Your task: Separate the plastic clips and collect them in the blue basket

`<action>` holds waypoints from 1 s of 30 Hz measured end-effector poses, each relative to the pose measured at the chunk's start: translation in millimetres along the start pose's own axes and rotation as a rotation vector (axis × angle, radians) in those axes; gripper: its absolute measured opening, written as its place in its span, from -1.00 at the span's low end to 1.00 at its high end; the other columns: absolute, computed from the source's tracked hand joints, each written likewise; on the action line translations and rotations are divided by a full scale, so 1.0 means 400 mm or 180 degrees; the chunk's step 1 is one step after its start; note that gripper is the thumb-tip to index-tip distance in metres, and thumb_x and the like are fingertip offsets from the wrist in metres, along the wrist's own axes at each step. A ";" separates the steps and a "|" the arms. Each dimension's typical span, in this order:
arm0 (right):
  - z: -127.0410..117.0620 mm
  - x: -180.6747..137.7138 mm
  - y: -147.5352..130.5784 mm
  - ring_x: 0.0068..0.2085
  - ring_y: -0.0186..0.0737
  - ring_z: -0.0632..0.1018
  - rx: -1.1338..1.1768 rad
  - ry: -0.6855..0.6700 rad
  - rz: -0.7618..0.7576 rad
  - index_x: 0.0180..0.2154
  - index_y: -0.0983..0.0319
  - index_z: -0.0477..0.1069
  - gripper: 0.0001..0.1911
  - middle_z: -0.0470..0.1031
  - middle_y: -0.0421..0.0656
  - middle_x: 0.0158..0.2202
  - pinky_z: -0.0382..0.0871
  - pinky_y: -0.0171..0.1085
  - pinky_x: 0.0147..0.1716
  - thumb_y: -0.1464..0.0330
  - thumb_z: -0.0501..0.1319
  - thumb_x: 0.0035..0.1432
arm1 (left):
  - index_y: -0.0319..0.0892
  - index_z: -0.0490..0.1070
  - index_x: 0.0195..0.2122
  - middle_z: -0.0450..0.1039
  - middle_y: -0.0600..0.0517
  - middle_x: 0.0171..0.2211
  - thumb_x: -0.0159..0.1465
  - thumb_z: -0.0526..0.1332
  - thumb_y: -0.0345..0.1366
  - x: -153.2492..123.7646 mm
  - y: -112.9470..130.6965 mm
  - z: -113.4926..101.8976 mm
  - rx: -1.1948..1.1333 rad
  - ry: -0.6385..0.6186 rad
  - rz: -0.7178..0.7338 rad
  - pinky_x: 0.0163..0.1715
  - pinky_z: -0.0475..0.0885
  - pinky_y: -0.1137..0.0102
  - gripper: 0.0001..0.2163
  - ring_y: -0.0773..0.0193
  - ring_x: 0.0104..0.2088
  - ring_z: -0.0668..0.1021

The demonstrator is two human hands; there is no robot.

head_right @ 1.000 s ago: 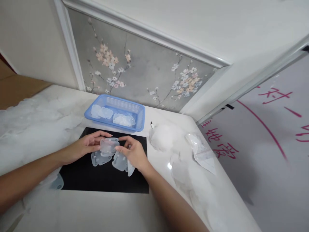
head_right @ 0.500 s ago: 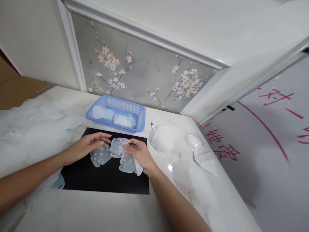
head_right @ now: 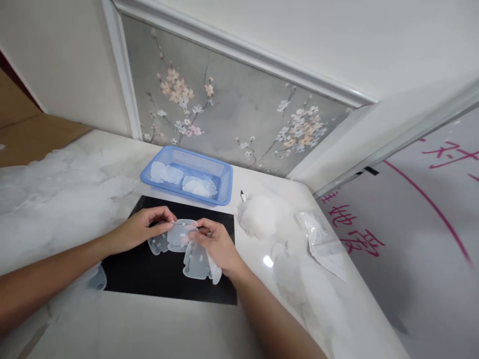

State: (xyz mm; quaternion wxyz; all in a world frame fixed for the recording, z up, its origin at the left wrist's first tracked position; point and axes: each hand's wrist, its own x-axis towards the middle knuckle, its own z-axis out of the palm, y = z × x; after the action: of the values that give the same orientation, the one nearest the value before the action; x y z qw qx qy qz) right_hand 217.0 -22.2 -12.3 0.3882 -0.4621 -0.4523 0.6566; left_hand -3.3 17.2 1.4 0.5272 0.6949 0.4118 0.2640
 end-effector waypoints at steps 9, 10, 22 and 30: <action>-0.074 -0.108 -0.107 -0.52 -0.24 0.50 -0.2557 0.0560 -0.0389 -0.27 0.15 0.51 -0.78 0.62 -0.18 -0.37 0.31 -0.29 -0.51 0.18 0.19 0.14 | -0.12 0.48 -0.11 0.55 -0.01 -0.21 0.27 0.20 -0.03 -0.010 0.001 -0.002 -0.0478 -0.0015 -0.0448 -0.31 0.40 0.37 -0.69 0.19 -0.25 0.57; -0.111 -0.149 -0.121 -0.49 -0.19 0.54 -0.3118 0.0874 -0.0384 -0.20 0.12 0.52 -0.74 0.64 -0.17 -0.32 0.35 -0.25 -0.46 0.18 0.15 0.17 | -0.11 0.46 -0.06 0.55 -0.03 -0.14 0.27 0.18 -0.02 -0.009 -0.003 -0.004 -0.0564 0.0068 -0.0452 -0.27 0.42 0.35 -0.67 0.16 -0.19 0.58; -0.174 -0.315 -0.106 -0.50 -0.17 0.57 -0.4073 0.1193 -0.0084 -0.23 0.08 0.55 -0.64 0.63 -0.16 -0.41 0.40 -0.25 -0.45 0.03 0.10 0.22 | -0.16 0.48 -0.10 0.58 -0.06 -0.18 0.02 0.33 -0.39 0.005 -0.027 -0.010 -0.0915 0.0137 -0.0212 -0.11 0.48 0.21 -0.63 0.09 -0.11 0.61; -0.003 0.010 -0.050 -0.45 -0.25 0.46 -0.1694 0.0679 -0.0474 -0.43 0.22 0.44 -0.59 0.47 -0.19 -0.51 0.33 -0.29 -0.43 0.00 0.17 0.14 | -0.17 0.54 -0.25 0.62 -0.05 -0.23 0.06 0.33 -0.32 0.006 -0.035 -0.017 -0.0600 0.0466 -0.0033 0.01 0.44 0.15 -0.79 0.11 -0.14 0.62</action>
State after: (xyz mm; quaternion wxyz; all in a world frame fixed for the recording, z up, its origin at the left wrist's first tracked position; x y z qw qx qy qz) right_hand 219.0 -12.3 5.4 0.3459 -0.5795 -0.5979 0.4324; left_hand -11.5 24.3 -10.0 0.5600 0.6190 0.4261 0.3489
